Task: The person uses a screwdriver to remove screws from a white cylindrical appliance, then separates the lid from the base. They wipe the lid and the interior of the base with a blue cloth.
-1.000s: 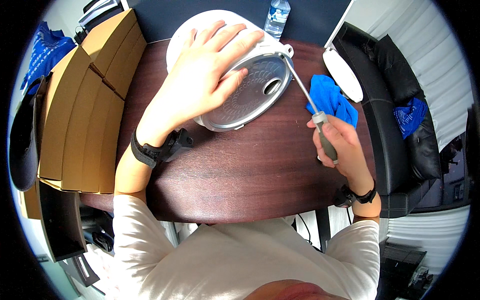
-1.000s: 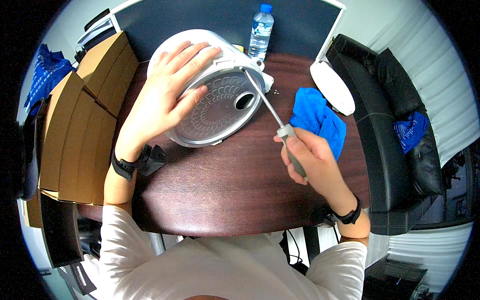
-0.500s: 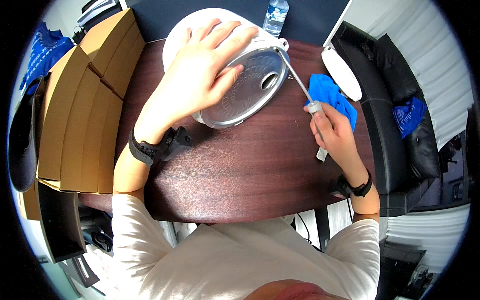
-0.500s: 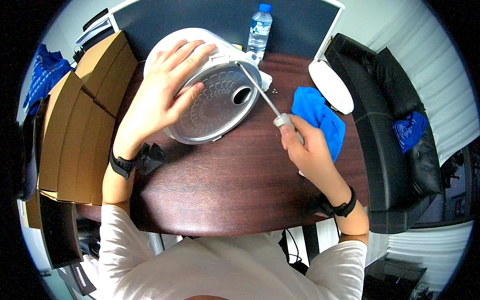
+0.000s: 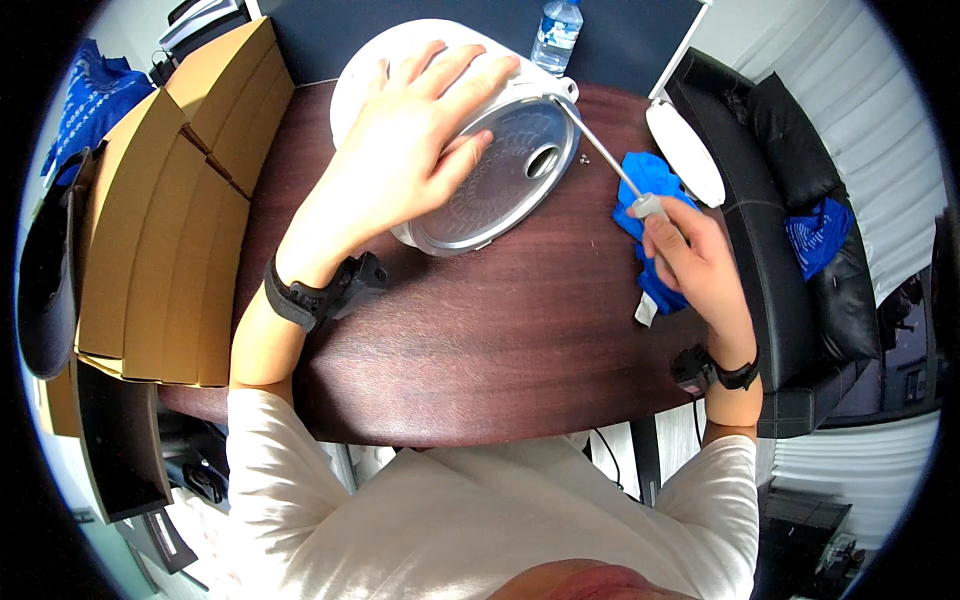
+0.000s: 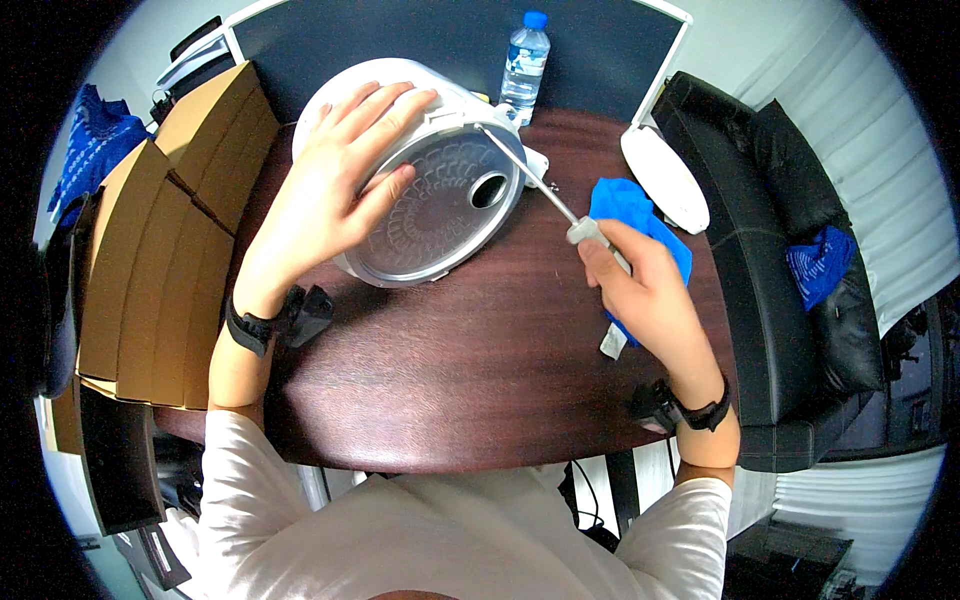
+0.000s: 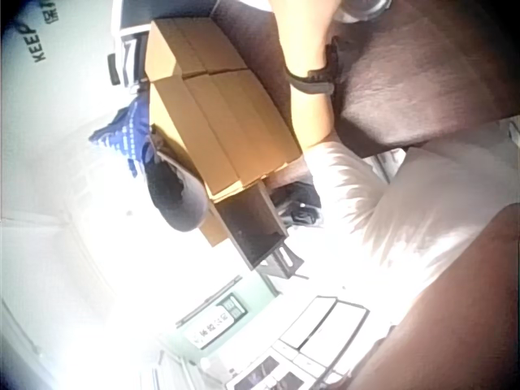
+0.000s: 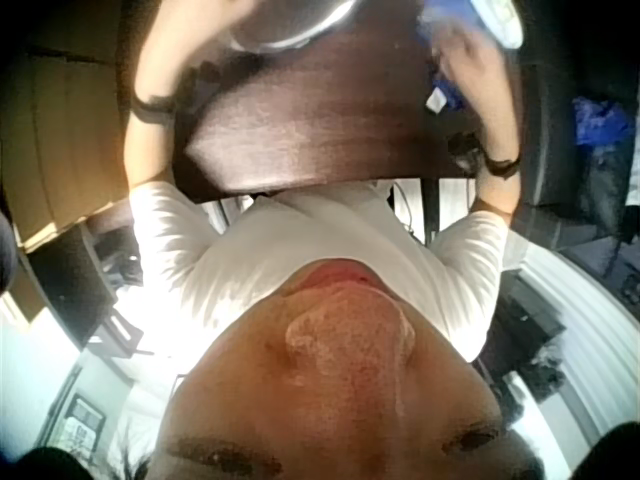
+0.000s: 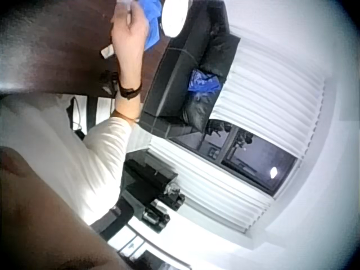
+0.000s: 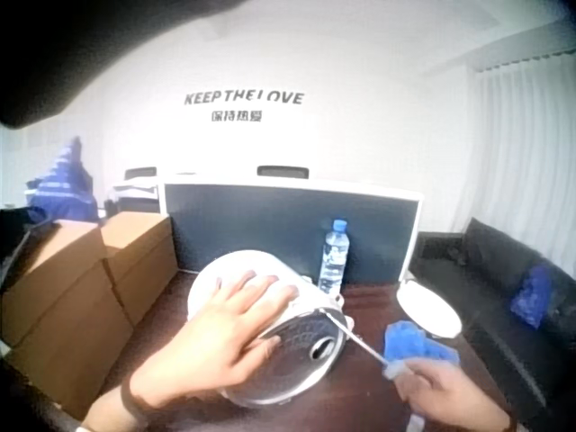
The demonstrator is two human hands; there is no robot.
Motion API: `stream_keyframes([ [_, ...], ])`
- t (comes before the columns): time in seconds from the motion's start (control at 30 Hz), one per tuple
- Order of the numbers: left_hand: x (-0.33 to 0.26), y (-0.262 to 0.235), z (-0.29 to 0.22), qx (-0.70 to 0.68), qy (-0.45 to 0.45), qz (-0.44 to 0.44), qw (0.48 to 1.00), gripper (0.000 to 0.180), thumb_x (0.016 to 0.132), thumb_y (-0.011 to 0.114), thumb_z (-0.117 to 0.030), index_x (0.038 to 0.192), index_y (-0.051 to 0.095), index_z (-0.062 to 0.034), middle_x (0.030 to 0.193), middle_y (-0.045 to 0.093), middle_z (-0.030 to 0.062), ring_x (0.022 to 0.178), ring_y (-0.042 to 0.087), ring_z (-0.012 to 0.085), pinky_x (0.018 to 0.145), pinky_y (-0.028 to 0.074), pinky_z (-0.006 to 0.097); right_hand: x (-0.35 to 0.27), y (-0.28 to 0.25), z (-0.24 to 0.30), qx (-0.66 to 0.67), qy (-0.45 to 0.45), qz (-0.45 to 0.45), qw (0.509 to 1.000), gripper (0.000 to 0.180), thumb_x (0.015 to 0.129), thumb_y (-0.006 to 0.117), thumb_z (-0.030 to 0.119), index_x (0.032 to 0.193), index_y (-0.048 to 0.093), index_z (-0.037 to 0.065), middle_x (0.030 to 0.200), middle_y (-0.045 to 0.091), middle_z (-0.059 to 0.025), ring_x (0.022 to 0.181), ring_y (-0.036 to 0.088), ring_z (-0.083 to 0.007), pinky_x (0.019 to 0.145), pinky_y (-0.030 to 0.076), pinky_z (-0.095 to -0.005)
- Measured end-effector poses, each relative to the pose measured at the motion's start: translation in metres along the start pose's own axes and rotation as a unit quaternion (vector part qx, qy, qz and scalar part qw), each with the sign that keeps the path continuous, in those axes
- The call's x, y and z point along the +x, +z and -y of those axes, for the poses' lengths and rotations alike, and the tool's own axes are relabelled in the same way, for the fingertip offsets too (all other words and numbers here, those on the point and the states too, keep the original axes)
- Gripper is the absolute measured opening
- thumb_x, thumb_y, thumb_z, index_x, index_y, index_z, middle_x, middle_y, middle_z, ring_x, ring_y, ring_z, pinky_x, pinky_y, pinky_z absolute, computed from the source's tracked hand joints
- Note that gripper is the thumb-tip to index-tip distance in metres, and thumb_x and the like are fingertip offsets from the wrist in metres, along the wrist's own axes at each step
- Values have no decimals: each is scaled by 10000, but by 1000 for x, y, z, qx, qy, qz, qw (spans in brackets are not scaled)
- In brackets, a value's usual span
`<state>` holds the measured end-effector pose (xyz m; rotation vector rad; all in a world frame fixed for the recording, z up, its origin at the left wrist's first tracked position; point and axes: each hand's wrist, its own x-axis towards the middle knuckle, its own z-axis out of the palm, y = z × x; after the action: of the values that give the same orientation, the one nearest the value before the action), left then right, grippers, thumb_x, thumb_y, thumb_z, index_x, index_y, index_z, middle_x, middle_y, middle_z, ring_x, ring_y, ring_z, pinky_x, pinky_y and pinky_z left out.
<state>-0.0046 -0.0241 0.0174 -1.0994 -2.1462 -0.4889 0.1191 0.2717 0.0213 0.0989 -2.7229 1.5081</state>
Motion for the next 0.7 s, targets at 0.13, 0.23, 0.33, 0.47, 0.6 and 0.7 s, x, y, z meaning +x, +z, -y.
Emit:
stream_keyframes([
  [0.13,2,1,-1,1,3,-4,1000,567,892,626,-177,1445,512,-123,1449,506,179,1375,425,411,1144,309,532,0,11,-11,194,45,64,978,356,1084,451,301,1177,620,2,737,539,7,448,392,-27,402,258,-193],
  [0.23,1,-5,4,-19,9,-1,1000,591,851,653,-198,1423,529,-114,1415,527,185,1358,446,393,1139,328,500,0,11,-9,164,39,62,984,333,1076,477,283,1172,620,-3,742,542,3,456,409,-31,407,279,-201],
  [0.33,3,-13,11,-59,0,8,998,629,808,674,-222,1409,537,-97,1378,545,186,1337,469,370,1130,348,461,3,12,-9,100,8,52,994,318,1067,503,272,1144,631,-9,748,551,-1,462,427,-35,415,298,-207],
  [0.47,3,-14,13,-97,-39,15,994,670,777,686,-239,1409,533,-79,1394,541,178,1337,474,357,1130,346,441,5,13,1,69,19,74,995,322,1059,522,283,1082,650,-12,749,564,-2,474,455,-40,425,322,-209],
  [0.6,3,-12,13,-73,-13,-11,997,687,759,679,-247,1409,536,-79,1470,503,173,1371,449,361,1153,313,446,9,14,5,107,42,80,990,353,1062,515,312,1031,654,-11,743,573,-3,481,474,-45,422,339,-211],
  [0.7,2,-10,18,-32,2,13,999,674,757,658,-266,1396,552,-78,1482,502,176,1391,433,360,1172,284,450,11,14,6,76,29,94,992,369,1069,495,327,992,636,-5,739,568,2,480,475,-46,424,349,-210],
])
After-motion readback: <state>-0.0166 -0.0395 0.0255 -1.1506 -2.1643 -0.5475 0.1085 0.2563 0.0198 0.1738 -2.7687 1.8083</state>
